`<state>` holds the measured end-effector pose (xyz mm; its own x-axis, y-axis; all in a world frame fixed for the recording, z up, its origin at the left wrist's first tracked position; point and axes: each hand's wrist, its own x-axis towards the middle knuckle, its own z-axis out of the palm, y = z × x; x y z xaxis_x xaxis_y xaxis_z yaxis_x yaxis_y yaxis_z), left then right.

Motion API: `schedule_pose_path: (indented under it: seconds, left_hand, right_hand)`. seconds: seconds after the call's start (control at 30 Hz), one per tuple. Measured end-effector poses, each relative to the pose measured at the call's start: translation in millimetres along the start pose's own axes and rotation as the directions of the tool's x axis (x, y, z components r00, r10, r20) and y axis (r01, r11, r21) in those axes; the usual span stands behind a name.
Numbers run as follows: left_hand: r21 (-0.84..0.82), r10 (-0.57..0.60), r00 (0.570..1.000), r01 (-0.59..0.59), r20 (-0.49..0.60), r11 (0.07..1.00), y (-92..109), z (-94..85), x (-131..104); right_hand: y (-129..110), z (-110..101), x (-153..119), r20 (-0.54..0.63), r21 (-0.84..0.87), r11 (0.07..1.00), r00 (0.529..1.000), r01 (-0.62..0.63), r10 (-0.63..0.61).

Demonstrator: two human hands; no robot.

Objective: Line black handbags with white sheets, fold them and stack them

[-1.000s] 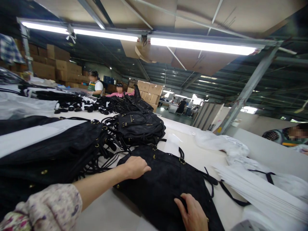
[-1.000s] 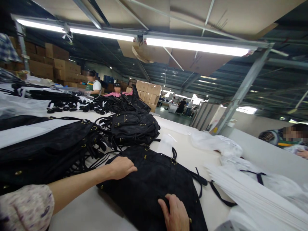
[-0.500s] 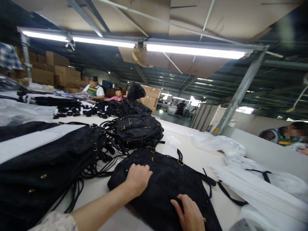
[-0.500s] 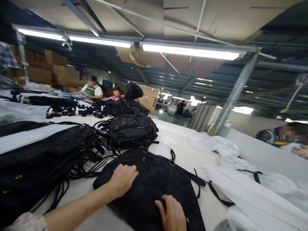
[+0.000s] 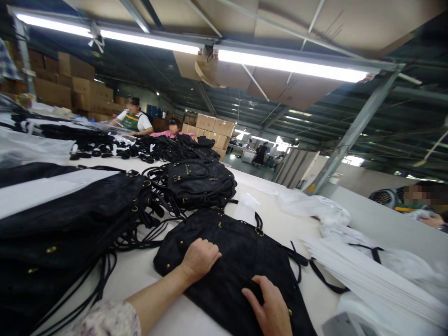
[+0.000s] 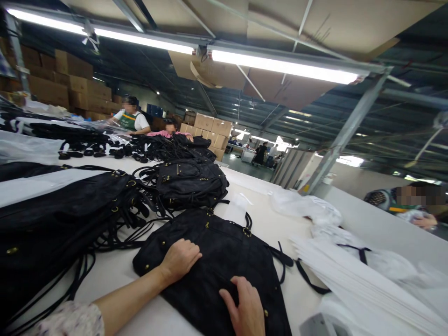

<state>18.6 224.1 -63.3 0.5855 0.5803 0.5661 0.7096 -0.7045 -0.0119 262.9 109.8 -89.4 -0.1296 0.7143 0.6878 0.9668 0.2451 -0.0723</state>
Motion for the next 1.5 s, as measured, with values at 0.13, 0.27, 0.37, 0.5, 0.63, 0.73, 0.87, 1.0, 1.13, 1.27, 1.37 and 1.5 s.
schedule_pose_path:
  seconds: [0.13,0.27,0.37,0.5,0.63,0.73,0.87,1.0,1.13,1.27,1.37,1.5]
  left_hand:
    - [0.012,0.065,0.995,-0.064,-0.079,0.998,1,-2.2,-1]
    - [0.012,0.113,0.983,-0.113,-0.142,0.994,0,-7.5,-1]
    - [-0.009,0.199,0.968,-0.203,-0.156,0.979,-5,-16.4,-4]
    - [-0.043,0.355,0.923,-0.365,-0.147,0.93,-14,-34.5,-20]
    - [-0.042,0.444,0.885,-0.453,-0.139,0.89,-20,-47.9,-41]
    - [-0.03,0.458,0.879,-0.465,-0.134,0.885,-22,-52.0,-51]
    - [-0.051,0.482,0.871,-0.488,-0.097,0.872,-26,-56.8,-59]
    - [-0.091,0.462,0.887,-0.462,-0.017,0.882,-28,-66.4,-66]
    - [-0.102,0.431,0.901,-0.425,0.044,0.9,-26,-76.4,-71]
    - [-0.153,0.41,0.908,-0.394,0.089,0.906,-25,-82.8,-78]
    - [-0.169,0.362,0.925,-0.341,0.115,0.925,-25,-84.1,-85]
    - [-0.168,0.368,0.922,-0.347,0.118,0.923,-23,-82.3,-91]
  right_hand:
    - [-7,-29,8,0.253,0.033,0.998,0.967,-0.052,0.042]
    - [-27,-42,16,0.267,-0.166,0.986,0.964,0.031,0.014]
    - [-40,-36,11,0.202,-0.314,0.944,0.979,0.101,-0.038]
    - [-46,-31,-5,0.055,-0.324,0.928,0.983,0.183,-0.175]
    - [-47,-39,-10,-0.031,-0.247,0.93,0.957,0.272,-0.288]
    - [-48,-46,-13,-0.004,-0.286,0.889,0.927,0.359,-0.375]
    - [-49,-50,-26,0.093,-0.393,0.813,0.897,0.431,-0.431]
    - [-42,-55,-35,0.213,-0.422,0.719,0.832,0.552,-0.513]
    - [-34,-53,-42,0.293,-0.404,0.702,0.81,0.587,-0.508]
    - [-39,-39,-57,0.316,-0.397,0.791,0.879,0.464,-0.357]
    - [-43,-30,-68,0.327,-0.408,0.848,0.921,0.337,-0.209]
    - [-38,-28,-70,0.41,-0.287,0.898,0.89,0.334,-0.2]
